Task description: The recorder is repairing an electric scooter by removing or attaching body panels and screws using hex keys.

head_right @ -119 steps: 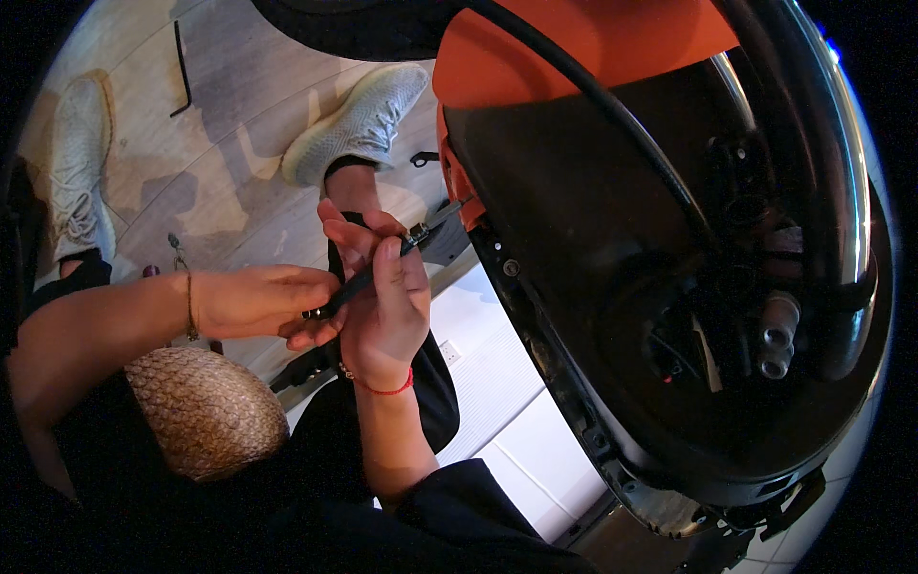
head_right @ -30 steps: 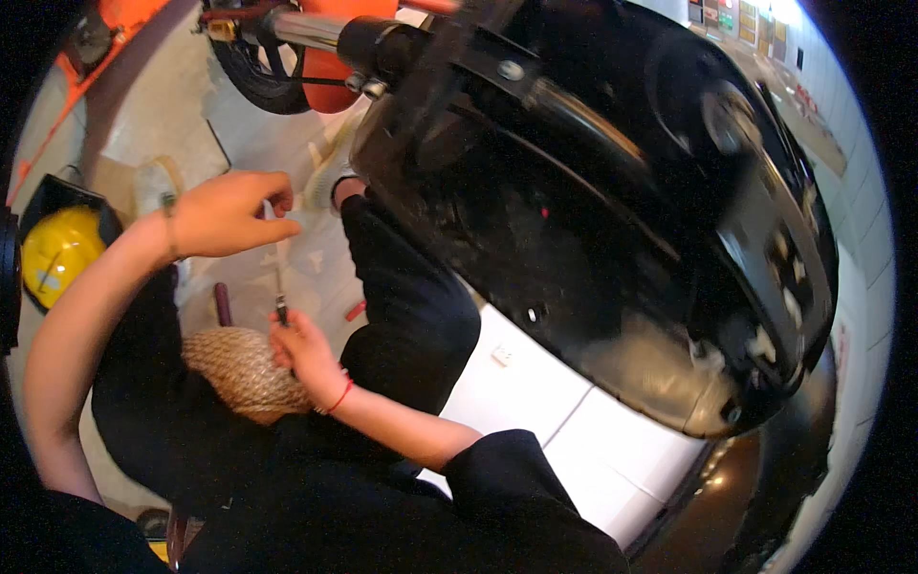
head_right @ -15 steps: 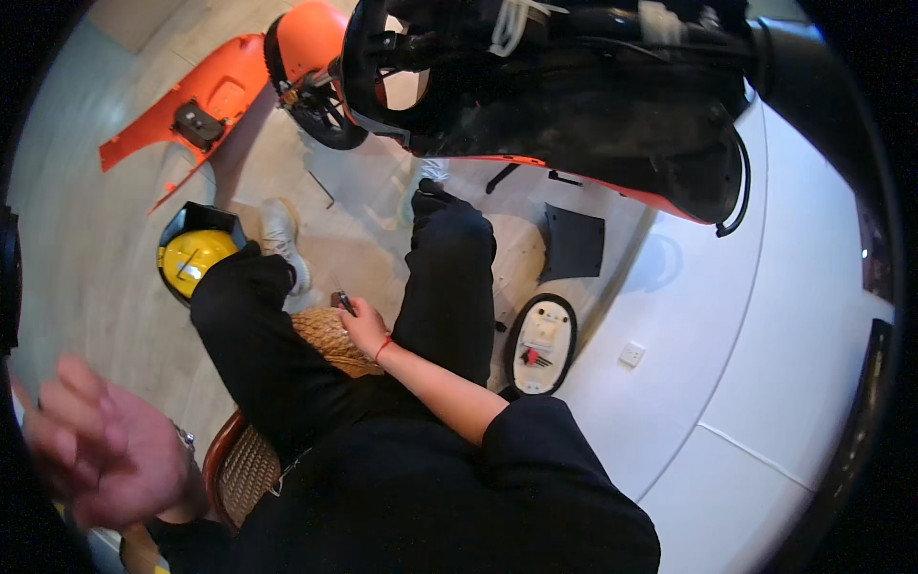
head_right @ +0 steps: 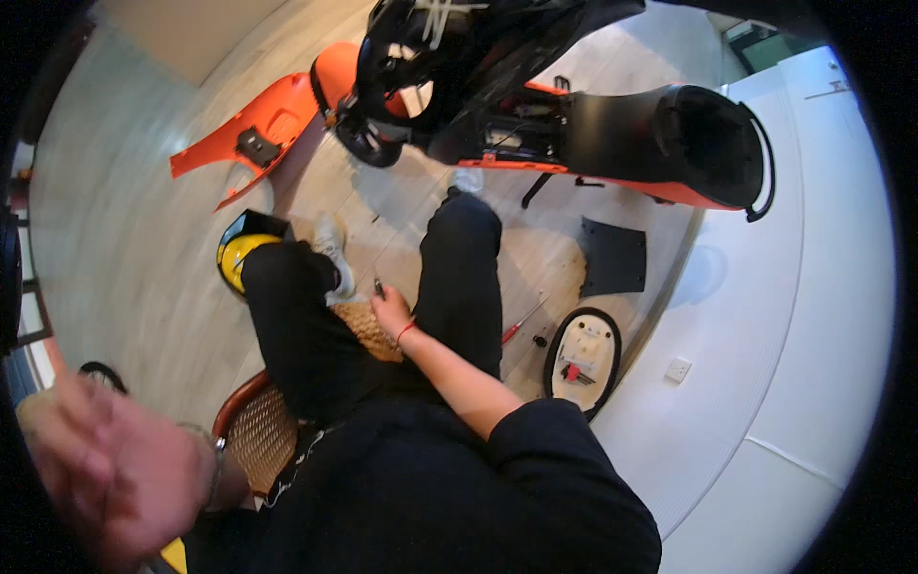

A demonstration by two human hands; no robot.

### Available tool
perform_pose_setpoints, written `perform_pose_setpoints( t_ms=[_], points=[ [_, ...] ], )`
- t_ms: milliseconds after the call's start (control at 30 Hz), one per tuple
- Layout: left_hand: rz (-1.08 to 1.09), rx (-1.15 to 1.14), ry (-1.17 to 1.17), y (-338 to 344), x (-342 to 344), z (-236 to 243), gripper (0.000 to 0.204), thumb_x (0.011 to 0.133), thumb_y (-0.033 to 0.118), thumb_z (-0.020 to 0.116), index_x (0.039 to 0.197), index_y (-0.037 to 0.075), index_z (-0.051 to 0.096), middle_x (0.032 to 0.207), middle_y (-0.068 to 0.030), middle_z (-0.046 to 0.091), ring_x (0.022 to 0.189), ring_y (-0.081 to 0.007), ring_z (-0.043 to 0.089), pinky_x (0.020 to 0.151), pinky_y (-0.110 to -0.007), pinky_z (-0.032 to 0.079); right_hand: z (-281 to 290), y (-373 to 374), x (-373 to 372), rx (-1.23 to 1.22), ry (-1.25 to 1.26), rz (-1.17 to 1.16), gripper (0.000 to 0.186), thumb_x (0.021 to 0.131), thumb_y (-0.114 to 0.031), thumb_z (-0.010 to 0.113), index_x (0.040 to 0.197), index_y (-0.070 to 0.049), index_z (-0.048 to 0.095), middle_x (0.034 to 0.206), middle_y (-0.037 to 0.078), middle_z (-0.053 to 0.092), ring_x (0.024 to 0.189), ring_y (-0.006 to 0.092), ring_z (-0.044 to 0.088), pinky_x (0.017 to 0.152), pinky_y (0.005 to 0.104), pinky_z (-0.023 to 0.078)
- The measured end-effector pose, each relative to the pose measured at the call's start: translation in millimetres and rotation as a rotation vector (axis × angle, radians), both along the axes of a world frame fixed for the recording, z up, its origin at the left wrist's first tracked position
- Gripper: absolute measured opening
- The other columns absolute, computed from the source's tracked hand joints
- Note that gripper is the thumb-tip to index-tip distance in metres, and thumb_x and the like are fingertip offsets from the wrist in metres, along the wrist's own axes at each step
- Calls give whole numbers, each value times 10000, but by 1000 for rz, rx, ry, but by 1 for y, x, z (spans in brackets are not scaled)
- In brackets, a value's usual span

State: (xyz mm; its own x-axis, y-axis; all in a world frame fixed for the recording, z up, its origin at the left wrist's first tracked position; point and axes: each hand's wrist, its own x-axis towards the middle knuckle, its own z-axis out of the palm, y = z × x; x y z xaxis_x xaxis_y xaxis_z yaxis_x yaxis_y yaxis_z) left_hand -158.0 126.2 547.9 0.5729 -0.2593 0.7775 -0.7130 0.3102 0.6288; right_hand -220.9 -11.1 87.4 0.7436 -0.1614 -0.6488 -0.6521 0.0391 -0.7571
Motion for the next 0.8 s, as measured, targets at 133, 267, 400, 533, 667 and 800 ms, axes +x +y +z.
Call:
perform_pose_setpoints(
  t_ms=[133,267,400,533,667,800],
  points=[
    [360,55,260,10,-14,-80,305,917,240,399,1091,12,504,1002,-78,559,733,-142,466,663,-243,363,5,-14,-11,107,-25,-120,156,827,-148,498,895,-12,532,663,60,571,569,146,544,537,283,437],
    [528,227,754,45,-34,-142,214,905,125,437,1061,-1,511,992,-85,557,782,-116,484,737,-233,399,47,-25,-24,250,37,-142,152,845,-127,504,925,1,527,648,27,536,504,87,467,468,230,381],
    [599,233,1047,73,-52,-176,186,886,81,477,1045,-6,520,989,-85,553,774,-97,478,752,-238,403,71,-56,-49,251,32,-113,155,849,-109,507,963,-3,513,658,20,535,513,65,450,463,208,357],
    [593,161,1084,84,-51,-192,182,893,82,468,1042,-6,524,991,-84,553,774,-94,484,751,-233,406,93,-85,-75,212,5,-128,159,852,-112,517,969,-5,509,680,5,520,545,61,448,492,193,365],
    [467,220,1079,72,-39,-201,169,888,73,474,1027,-3,534,952,-77,574,764,-85,498,733,-234,416,128,-93,-109,144,-42,-168,172,838,-82,529,985,3,504,685,6,514,549,60,449,497,191,370],
    [247,226,1026,49,-16,-197,174,884,75,503,1037,1,536,954,-67,584,778,-89,512,731,-224,422,135,-79,-143,123,-36,-306,187,830,-62,534,1000,9,504,667,8,520,522,58,456,479,189,376]
  ],
)
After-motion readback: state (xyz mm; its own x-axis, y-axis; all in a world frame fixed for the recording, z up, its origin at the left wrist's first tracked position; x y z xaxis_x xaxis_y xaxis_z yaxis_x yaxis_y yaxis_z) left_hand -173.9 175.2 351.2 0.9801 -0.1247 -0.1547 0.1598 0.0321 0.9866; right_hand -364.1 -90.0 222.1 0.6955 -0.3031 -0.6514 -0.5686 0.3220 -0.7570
